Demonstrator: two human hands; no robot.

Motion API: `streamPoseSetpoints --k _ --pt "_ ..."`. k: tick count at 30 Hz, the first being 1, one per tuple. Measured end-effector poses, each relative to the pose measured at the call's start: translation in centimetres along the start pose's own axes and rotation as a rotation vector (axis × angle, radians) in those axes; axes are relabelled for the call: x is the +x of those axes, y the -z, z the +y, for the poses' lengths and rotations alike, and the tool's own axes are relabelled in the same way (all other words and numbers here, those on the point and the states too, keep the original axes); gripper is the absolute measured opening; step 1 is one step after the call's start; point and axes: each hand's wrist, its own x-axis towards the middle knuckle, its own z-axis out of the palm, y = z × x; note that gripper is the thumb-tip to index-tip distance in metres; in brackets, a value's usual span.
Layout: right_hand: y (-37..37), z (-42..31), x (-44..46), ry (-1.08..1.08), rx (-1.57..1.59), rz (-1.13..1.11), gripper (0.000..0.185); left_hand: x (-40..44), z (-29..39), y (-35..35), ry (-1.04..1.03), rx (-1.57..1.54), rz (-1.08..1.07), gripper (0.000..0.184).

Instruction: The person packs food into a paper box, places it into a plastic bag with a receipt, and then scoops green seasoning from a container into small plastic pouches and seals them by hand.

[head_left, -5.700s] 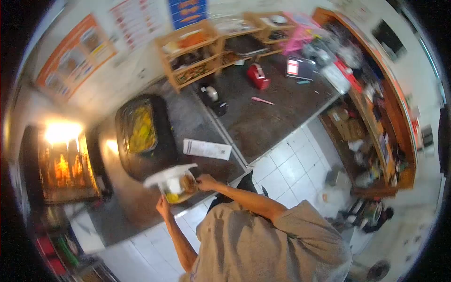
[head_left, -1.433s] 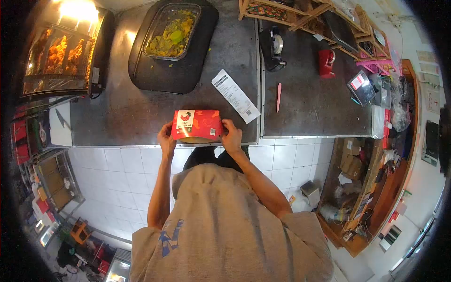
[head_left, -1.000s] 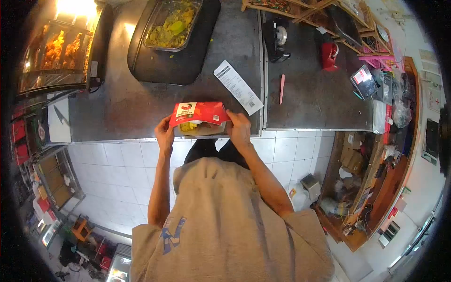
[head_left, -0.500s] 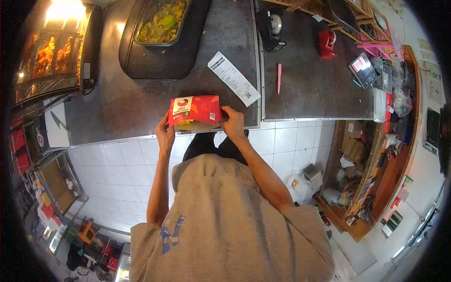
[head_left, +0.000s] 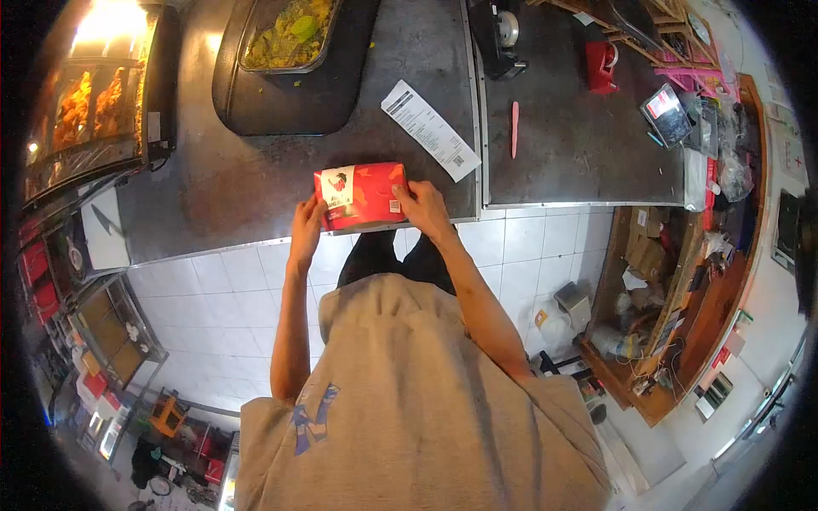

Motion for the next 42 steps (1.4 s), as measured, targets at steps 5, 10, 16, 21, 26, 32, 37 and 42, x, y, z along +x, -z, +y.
streamPoseSetpoints --k 5,10,16,21,26,32,37,42 --pt "0.0 -0.7 -0.9 -0.046 -0.003 -0.001 0.048 0.0 -0.5 -0.1 0.03 0.062 -0.021 0.05" --pt "0.0 -2.9 -1.7 -0.013 0.097 0.191 0.04 0.3 -2.0 0.1 -0.005 0.159 0.01 0.051" --pt "-0.7 -2.3 -1.5 -0.094 0.076 0.129 0.036 0.1 -1.8 0.0 -0.022 0.07 -0.015 0.051" --pt "-0.5 -2.0 -1.3 -0.053 0.009 0.061 0.035 0.6 -2.2 -0.3 -0.01 0.072 0.004 0.049" --pt "-1.5 -2.0 -1.6 -0.014 -0.157 0.077 0.027 0.2 -1.1 -0.5 -0.047 0.223 0.009 0.048" --pt "-2.9 -1.5 -1.8 0.097 -0.272 0.276 0.021 -0.5 0.6 -2.1 -0.164 0.34 0.112 0.047" --pt "-4.1 -0.1 -1.5 -0.013 -0.264 0.199 0.023 -0.2 -0.7 -3.8 -0.242 0.52 0.285 0.04" --pt "-3.6 0.2 -1.7 0.023 -0.266 0.118 0.042 0.0 0.1 -3.3 -0.115 0.52 0.204 0.041"
